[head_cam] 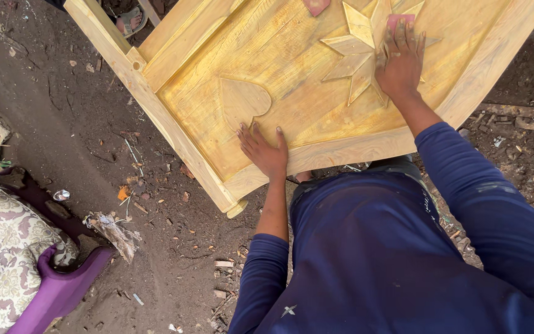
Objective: The person sands a wooden headboard with a sanding block, smoothing the flat surfaces and the carved heart and star details. The person works on the edges and the central decorative elements.
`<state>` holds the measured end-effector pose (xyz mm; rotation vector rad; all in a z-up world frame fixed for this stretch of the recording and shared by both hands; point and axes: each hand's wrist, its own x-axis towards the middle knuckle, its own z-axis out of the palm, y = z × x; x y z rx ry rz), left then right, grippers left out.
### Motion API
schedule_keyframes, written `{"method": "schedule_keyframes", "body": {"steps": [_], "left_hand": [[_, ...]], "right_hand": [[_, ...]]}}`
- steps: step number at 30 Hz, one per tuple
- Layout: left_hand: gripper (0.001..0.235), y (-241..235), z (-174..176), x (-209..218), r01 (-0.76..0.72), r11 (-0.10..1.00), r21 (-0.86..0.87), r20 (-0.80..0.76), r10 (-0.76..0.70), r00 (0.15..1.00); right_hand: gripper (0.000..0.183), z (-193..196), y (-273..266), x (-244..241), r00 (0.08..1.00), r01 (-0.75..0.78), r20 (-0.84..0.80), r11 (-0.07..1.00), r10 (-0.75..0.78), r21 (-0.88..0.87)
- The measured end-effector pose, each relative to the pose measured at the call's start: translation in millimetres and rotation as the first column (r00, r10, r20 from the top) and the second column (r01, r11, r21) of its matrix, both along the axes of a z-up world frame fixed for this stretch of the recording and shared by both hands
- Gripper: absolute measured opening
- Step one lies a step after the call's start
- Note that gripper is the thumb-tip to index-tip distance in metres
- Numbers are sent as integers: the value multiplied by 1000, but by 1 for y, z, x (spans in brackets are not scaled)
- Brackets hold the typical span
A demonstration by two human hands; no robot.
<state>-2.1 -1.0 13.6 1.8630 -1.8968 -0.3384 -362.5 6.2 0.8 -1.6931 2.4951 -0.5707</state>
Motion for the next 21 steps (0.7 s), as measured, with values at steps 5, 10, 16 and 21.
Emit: {"method": "schedule_keyframes", "body": {"steps": [5,10,16,21], "left_hand": [[69,2,2,0,-16,1000,15,-11,17,1000],[67,-2,6,0,-8,999,39,-14,8,1000],[68,1,6,1,-2,999,36,-12,2,1000],[67,1,7,2,-9,1000,18,-31,10,999]], "right_hand": [[73,18,65,52,987,-161,8,986,160,48],[76,19,40,12,989,-150,29,982,147,119],[87,5,-15,-14,992,14,124,997,-24,76],[96,10,32,27,952,-299,93,952,293,62]]}}
